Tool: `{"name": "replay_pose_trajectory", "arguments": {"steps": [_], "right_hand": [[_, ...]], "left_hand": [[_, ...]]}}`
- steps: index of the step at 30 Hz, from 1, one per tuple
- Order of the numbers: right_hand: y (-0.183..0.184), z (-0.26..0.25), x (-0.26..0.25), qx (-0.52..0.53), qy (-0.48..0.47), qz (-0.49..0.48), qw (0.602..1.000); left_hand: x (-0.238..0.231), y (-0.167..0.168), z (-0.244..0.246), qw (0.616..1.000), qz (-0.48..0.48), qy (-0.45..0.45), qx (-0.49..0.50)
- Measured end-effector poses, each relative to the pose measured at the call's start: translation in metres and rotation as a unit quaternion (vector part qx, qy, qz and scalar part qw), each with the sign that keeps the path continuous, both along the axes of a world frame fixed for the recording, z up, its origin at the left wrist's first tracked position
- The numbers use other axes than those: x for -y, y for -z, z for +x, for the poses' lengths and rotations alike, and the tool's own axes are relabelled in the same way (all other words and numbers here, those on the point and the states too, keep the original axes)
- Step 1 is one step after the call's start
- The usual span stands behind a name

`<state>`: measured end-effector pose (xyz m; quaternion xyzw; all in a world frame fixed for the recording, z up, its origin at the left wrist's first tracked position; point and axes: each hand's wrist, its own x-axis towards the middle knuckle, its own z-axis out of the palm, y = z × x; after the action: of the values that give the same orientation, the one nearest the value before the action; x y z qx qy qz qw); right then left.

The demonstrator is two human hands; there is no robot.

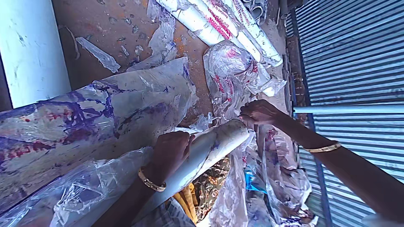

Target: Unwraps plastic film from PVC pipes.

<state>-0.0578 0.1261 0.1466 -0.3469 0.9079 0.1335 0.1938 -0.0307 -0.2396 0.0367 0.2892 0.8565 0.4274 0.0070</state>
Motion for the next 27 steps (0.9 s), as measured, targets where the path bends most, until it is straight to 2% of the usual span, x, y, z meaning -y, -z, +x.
{"name": "replay_pose_trajectory", "arguments": {"steps": [3,5,7,12,16,18,21,24,25,27], "right_hand": [[0.020,-0.002,0.060,0.035,-0.044,-0.103,0.993],[0.030,-0.004,0.071,0.048,-0.044,-0.135,0.989],[0.022,-0.008,0.060,0.023,-0.031,-0.137,0.990],[-0.015,0.003,0.019,-0.025,0.005,-0.065,0.998],[0.017,0.007,0.065,0.051,-0.019,-0.122,0.991],[0.033,-0.004,0.085,0.101,-0.021,-0.116,0.988],[0.031,-0.015,0.049,0.155,0.021,-0.026,0.987],[-0.004,-0.027,-0.015,0.154,0.076,0.156,0.973],[-0.013,-0.021,-0.020,0.147,0.090,0.163,0.971],[-0.009,-0.024,-0.007,0.052,0.021,0.052,0.997]], "left_hand": [[-0.001,0.002,0.001,1.000,0.007,-0.002,-0.002],[-0.001,0.003,0.002,1.000,0.009,-0.003,-0.001],[-0.001,0.004,-0.001,1.000,0.010,-0.010,0.013],[0.002,0.001,-0.012,0.998,-0.009,0.005,0.070],[0.002,0.001,-0.015,0.998,-0.011,0.005,0.068],[0.000,0.000,-0.014,0.998,-0.011,0.004,0.065],[0.000,0.000,-0.011,0.998,-0.012,0.002,0.066],[0.000,-0.002,-0.013,0.998,-0.017,-0.002,0.066],[0.000,-0.003,-0.010,0.997,-0.019,0.001,0.069],[0.000,-0.001,-0.014,0.998,-0.016,-0.007,0.060]]}}
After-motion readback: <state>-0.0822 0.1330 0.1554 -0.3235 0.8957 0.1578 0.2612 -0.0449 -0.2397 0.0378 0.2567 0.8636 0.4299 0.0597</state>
